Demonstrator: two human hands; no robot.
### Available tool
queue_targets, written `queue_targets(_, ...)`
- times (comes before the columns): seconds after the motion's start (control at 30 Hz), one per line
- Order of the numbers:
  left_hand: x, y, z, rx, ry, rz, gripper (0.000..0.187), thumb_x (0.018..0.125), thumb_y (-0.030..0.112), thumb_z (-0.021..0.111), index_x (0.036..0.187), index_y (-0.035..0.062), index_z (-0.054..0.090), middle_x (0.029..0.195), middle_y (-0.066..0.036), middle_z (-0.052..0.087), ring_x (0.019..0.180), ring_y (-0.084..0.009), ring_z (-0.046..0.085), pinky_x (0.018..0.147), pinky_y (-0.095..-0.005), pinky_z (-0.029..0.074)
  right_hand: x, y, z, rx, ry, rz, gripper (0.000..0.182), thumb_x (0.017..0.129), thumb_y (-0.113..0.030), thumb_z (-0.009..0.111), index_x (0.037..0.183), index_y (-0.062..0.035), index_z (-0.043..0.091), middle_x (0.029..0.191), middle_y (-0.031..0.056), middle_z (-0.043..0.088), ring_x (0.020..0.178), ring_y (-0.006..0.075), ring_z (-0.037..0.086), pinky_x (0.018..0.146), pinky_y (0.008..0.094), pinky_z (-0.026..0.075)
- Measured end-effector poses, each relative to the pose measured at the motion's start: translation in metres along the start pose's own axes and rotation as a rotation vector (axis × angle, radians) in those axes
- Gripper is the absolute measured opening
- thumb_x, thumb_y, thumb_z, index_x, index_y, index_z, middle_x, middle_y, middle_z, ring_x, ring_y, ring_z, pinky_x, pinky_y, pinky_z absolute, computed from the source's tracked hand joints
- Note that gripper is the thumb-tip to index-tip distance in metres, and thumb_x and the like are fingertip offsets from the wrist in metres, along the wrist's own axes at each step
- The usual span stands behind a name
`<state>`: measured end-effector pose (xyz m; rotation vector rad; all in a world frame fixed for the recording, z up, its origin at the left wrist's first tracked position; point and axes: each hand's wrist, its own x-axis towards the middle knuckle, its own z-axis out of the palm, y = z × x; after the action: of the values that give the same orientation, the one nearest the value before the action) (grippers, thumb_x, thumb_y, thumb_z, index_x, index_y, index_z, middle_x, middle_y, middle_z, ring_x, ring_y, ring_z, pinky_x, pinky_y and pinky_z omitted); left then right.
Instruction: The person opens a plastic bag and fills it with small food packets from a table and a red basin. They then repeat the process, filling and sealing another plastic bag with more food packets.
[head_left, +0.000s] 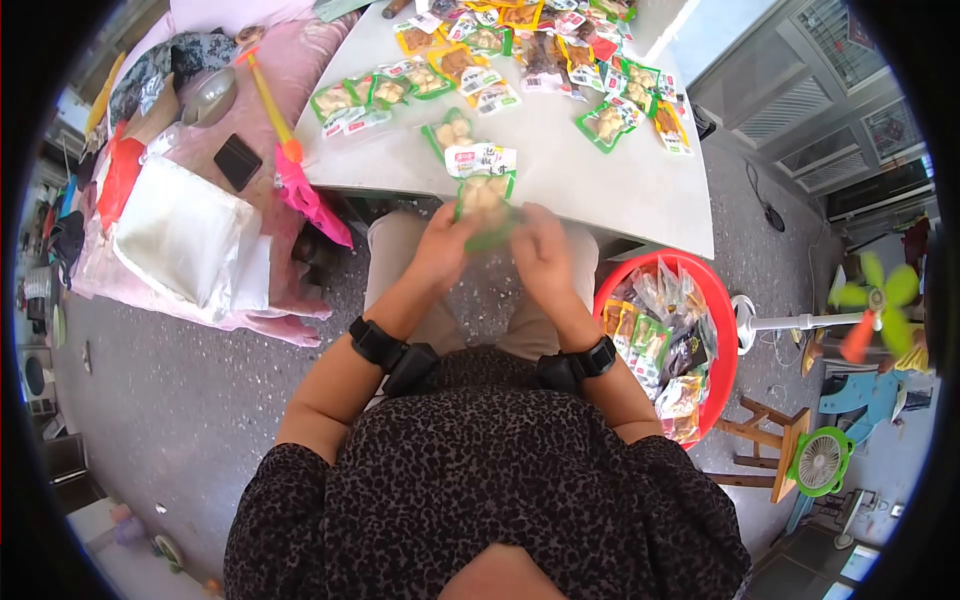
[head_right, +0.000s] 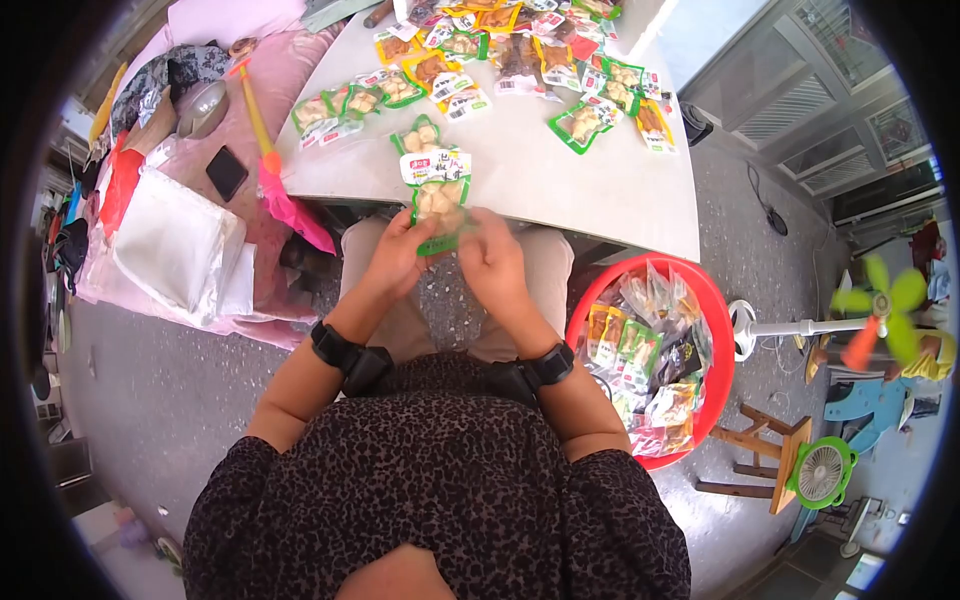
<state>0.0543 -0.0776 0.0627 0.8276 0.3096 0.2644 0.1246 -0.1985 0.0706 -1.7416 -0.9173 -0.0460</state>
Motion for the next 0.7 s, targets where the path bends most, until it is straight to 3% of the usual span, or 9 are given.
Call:
queue_targets(0.1, 0.0, 0.01, 0.006, -0.018, 0.023, 0.031, 0.027, 0.082, 0.008, 0.044, 0.107, -0.0019, 0.041, 0.099, -0.01, 0.052, 0.088, -0.0193, 0.053, 0.076, -0.0296, 0.043, 0.002, 0.019, -0.005, 0.155, 0.143, 0.235, 0.025, 0.076, -0.006, 0.051, 0.099, 0.0026, 0.045, 0.071, 0.0078, 0.054, 0.06, 0.0103, 0.05, 0.055, 0.0228, 0.042)
queue_targets(0.2, 0.013, 0.009, -0.008, -0.035, 0.126, 0.054, 0.029, 0.083, 0.009, 0.044, 0.11, 0.0011, 0.039, 0.102, -0.01, 0.05, 0.09, -0.0205, 0.052, 0.076, -0.0326, 0.043, 0.004, 0.059, -0.013, 0.121, 0.25, 0.223, 0.022, 0.078, -0.006, 0.05, 0.098, 0.0025, 0.046, 0.073, 0.0039, 0.053, 0.063, 0.0065, 0.048, 0.057, 0.0199, 0.041)
queue_targets(0.27, 0.022, 0.014, -0.022, -0.046, 0.193, 0.087, 0.025, 0.084, 0.011, 0.043, 0.109, 0.0052, 0.04, 0.103, -0.008, 0.05, 0.091, -0.0199, 0.05, 0.073, -0.0341, 0.042, 0.001, 0.078, -0.018, -0.04, 0.267, 0.249, 0.022, 0.077, -0.008, 0.051, 0.097, 0.0022, 0.047, 0.074, 0.0065, 0.055, 0.065, 0.0099, 0.051, 0.059, 0.0227, 0.042)
queue_targets(0.4, 0.039, 0.021, -0.05, 0.032, 0.318, 0.095, 0.026, 0.084, 0.011, 0.042, 0.109, 0.0047, 0.038, 0.102, -0.008, 0.049, 0.089, -0.0187, 0.05, 0.071, -0.0333, 0.042, -0.013, 0.104, -0.021, -0.217, 0.256, 0.21, 0.019, 0.075, -0.009, 0.052, 0.091, 0.0018, 0.052, 0.075, 0.01, 0.057, 0.066, 0.016, 0.054, 0.06, 0.0269, 0.043)
queue_targets(0.7, 0.059, 0.008, -0.073, 0.077, 0.306, 0.031, 0.03, 0.083, 0.013, 0.045, 0.111, 0.0075, 0.036, 0.101, -0.007, 0.049, 0.085, -0.0172, 0.049, 0.067, -0.0315, 0.042, -0.015, 0.108, -0.016, -0.34, 0.154, 0.091, 0.018, 0.072, -0.008, 0.053, 0.087, 0.0008, 0.054, 0.074, 0.0133, 0.058, 0.067, 0.023, 0.056, 0.061, 0.0308, 0.045)
